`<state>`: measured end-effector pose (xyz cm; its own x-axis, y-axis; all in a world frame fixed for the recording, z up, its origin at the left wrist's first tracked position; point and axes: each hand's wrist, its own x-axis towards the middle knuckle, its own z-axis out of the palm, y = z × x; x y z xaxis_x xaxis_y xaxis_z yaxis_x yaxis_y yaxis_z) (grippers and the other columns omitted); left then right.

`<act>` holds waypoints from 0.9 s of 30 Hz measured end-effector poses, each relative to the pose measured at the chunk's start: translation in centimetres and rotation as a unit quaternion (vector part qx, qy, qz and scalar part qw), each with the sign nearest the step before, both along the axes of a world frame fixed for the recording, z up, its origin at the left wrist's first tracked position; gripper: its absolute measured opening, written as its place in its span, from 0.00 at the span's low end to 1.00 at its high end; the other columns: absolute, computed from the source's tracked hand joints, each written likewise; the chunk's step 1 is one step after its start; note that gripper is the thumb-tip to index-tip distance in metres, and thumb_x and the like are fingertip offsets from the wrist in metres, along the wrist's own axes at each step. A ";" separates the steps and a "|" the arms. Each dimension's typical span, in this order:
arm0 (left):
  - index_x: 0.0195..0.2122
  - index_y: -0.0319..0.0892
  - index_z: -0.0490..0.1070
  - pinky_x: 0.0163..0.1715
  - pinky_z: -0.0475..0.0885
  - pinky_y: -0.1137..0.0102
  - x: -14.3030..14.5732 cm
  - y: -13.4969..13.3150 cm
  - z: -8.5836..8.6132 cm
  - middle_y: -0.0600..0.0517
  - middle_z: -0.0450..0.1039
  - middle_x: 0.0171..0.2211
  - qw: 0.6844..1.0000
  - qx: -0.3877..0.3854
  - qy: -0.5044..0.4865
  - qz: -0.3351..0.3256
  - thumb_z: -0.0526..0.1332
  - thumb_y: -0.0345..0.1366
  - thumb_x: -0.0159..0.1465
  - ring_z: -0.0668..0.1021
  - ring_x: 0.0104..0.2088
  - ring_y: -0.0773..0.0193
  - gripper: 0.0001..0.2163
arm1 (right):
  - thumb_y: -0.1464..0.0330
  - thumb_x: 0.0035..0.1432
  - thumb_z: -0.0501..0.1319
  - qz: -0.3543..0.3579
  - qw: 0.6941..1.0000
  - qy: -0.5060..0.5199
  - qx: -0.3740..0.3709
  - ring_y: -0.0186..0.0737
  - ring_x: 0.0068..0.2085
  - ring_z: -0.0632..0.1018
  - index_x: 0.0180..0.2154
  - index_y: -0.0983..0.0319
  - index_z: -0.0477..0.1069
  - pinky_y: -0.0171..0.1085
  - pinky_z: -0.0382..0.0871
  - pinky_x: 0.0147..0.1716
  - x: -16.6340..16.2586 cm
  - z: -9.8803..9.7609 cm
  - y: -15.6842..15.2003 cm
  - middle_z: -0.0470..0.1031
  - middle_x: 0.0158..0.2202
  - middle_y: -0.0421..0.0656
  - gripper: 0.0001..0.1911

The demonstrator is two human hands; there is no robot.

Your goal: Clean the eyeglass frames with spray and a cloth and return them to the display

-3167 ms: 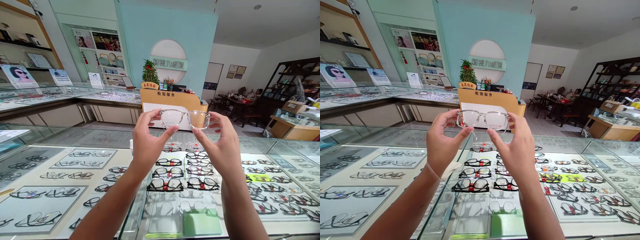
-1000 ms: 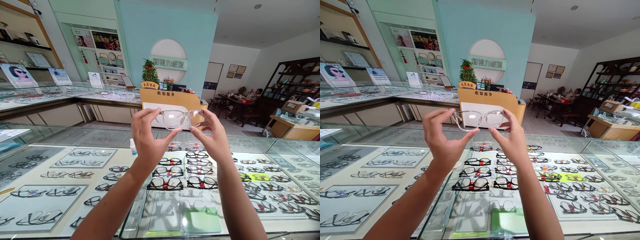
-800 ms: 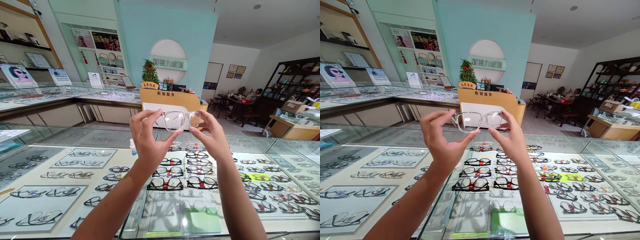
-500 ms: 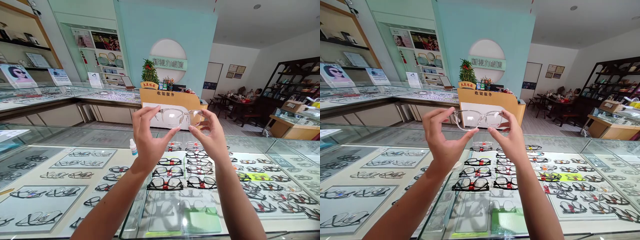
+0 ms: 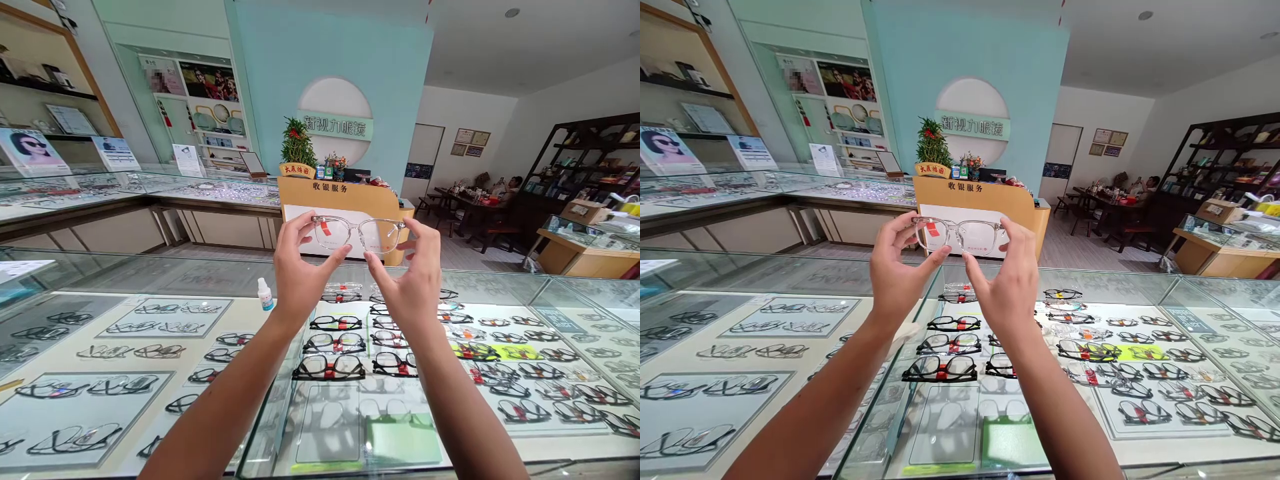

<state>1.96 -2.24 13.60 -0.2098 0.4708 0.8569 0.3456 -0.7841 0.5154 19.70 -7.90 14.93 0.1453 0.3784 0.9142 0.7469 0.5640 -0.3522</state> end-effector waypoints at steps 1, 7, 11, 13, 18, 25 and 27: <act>0.62 0.49 0.70 0.56 0.75 0.55 0.0 0.1 0.0 0.43 0.74 0.60 1.000 0.002 -0.003 0.000 0.78 0.43 0.58 0.79 0.59 0.49 0.32 | 0.58 0.64 0.68 0.007 1.000 0.002 -0.001 0.49 0.46 0.78 0.66 0.55 0.61 0.51 0.77 0.46 0.0 0.0 -0.1 0.70 0.59 0.52 0.33; 0.63 0.49 0.68 0.56 0.75 0.54 -0.4 0.1 0.1 0.43 0.73 0.60 0.995 0.090 0.017 0.048 0.78 0.43 0.57 0.78 0.59 0.49 0.34 | 0.54 0.68 0.63 0.108 0.986 0.114 -0.057 0.49 0.52 0.79 0.61 0.56 0.69 0.48 0.76 0.48 1.5 0.4 0.5 0.74 0.59 0.52 0.25; 0.64 0.49 0.68 0.54 0.76 0.54 -0.4 -0.3 0.3 0.44 0.73 0.60 0.985 0.150 0.038 0.072 0.79 0.42 0.57 0.76 0.61 0.48 0.36 | 0.55 0.70 0.59 0.168 0.965 0.177 -0.102 0.46 0.49 0.81 0.55 0.56 0.76 0.46 0.76 0.47 2.6 0.6 1.3 0.80 0.53 0.49 0.19; 0.65 0.49 0.67 0.54 0.76 0.54 -0.4 -0.3 0.3 0.43 0.72 0.60 0.985 0.153 0.043 0.074 0.78 0.43 0.57 0.76 0.61 0.48 0.36 | 0.55 0.70 0.60 0.187 0.959 0.187 -0.105 0.46 0.48 0.81 0.54 0.55 0.77 0.47 0.76 0.48 2.8 0.7 1.3 0.81 0.52 0.48 0.18; 0.66 0.49 0.66 0.57 0.76 0.53 -0.5 0.2 0.0 0.43 0.71 0.61 0.987 0.134 0.052 0.069 0.77 0.47 0.58 0.75 0.62 0.48 0.36 | 0.57 0.70 0.60 0.254 0.939 0.204 -0.113 0.46 0.49 0.81 0.52 0.54 0.81 0.47 0.75 0.49 2.5 1.1 0.9 0.83 0.52 0.46 0.16; 0.65 0.48 0.67 0.59 0.76 0.53 -0.4 0.5 0.1 0.43 0.71 0.60 0.990 0.130 0.040 0.023 0.77 0.45 0.59 0.76 0.62 0.48 0.35 | 0.57 0.72 0.57 0.300 0.926 0.194 -0.125 0.44 0.46 0.80 0.50 0.52 0.83 0.47 0.73 0.48 2.4 1.2 0.7 0.84 0.49 0.44 0.17; 0.65 0.48 0.68 0.60 0.76 0.53 -0.4 0.5 0.1 0.44 0.72 0.60 0.991 0.131 0.036 0.018 0.78 0.44 0.58 0.76 0.62 0.48 0.35 | 0.58 0.72 0.56 0.302 0.925 0.193 -0.126 0.44 0.45 0.80 0.51 0.52 0.83 0.47 0.72 0.48 2.4 1.2 0.7 0.83 0.48 0.44 0.18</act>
<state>1.58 -1.73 13.71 -0.1554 0.2231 0.9623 0.4045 -0.8744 0.2680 22.08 -7.20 16.12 0.1352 0.6906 0.7105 0.1146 0.7014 -0.7035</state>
